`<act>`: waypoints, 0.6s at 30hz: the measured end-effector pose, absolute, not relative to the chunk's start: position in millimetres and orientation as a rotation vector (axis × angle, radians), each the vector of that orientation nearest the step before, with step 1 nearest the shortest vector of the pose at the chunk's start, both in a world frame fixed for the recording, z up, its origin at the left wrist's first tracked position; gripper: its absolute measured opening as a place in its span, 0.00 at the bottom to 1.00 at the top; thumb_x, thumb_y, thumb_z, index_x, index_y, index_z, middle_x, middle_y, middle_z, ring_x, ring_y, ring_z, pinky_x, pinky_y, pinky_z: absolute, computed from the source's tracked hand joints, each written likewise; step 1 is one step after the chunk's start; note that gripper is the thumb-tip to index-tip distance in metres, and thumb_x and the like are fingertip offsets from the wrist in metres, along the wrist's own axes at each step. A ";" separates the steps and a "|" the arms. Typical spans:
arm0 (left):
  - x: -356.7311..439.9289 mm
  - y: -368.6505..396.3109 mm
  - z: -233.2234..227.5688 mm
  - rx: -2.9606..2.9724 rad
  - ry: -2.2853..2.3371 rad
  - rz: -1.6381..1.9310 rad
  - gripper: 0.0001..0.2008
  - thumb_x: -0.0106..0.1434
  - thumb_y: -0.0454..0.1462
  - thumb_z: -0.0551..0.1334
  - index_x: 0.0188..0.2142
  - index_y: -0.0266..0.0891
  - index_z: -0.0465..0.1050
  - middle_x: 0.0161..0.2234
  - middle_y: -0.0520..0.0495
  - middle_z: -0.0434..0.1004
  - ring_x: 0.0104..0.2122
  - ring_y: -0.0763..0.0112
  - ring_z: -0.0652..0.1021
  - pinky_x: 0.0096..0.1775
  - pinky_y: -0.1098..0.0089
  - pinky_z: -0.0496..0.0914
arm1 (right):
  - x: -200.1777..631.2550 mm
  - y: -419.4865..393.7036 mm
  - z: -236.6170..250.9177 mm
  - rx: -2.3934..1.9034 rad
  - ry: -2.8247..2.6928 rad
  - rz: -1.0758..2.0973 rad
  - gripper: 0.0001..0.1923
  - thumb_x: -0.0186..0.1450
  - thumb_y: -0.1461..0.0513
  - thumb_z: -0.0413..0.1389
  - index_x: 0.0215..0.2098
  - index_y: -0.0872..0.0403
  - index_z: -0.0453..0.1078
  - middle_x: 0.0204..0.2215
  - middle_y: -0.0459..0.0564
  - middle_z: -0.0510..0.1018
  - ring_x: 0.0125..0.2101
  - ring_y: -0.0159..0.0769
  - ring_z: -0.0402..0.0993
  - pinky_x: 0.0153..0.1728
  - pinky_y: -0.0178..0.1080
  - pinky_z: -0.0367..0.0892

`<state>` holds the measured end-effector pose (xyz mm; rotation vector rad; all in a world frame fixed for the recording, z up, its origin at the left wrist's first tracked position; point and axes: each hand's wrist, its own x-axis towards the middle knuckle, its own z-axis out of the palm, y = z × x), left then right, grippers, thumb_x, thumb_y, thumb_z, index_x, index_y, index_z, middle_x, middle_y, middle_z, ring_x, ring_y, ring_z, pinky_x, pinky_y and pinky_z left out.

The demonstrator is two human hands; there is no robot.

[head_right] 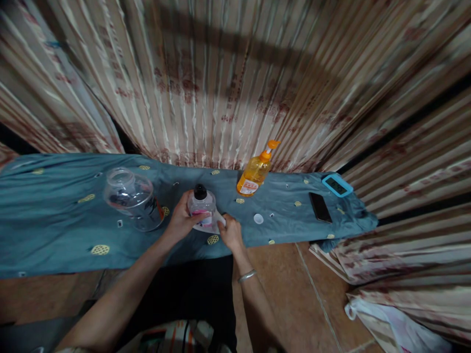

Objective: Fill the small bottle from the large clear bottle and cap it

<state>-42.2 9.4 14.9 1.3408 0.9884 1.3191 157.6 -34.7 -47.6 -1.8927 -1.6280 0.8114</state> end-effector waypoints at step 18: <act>-41.5 -3.1 7.9 1.400 1.125 1.304 0.32 0.49 0.32 0.73 0.55 0.42 0.73 0.52 0.45 0.85 0.51 0.57 0.85 0.54 0.59 0.79 | 99.2 -52.6 54.5 -1.112 -1.304 0.644 0.25 0.72 0.43 0.65 0.60 0.47 0.77 0.63 0.53 0.82 0.62 0.49 0.80 0.63 0.50 0.74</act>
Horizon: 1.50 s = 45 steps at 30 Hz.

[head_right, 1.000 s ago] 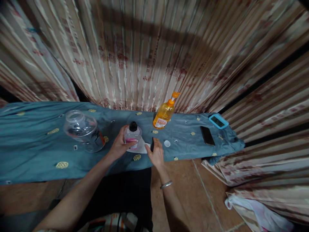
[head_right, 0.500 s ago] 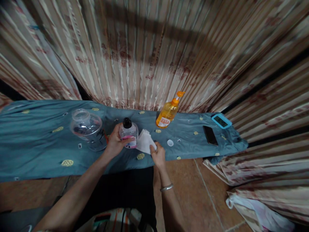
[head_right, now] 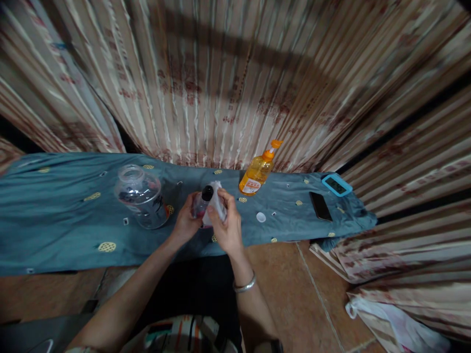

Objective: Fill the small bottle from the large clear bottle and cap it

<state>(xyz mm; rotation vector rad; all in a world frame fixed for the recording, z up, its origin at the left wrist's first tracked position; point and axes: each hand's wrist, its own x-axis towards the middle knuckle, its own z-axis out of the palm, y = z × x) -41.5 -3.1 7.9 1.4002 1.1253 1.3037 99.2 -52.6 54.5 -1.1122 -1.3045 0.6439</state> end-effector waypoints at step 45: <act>-55.5 -13.3 -13.2 1.702 0.998 1.237 0.43 0.67 0.41 0.69 0.77 0.40 0.53 0.77 0.30 0.64 0.77 0.49 0.67 0.77 0.46 0.62 | 76.9 -6.9 -18.3 -1.459 -0.732 0.960 0.22 0.77 0.51 0.65 0.63 0.52 0.75 0.60 0.55 0.80 0.53 0.48 0.83 0.53 0.54 0.81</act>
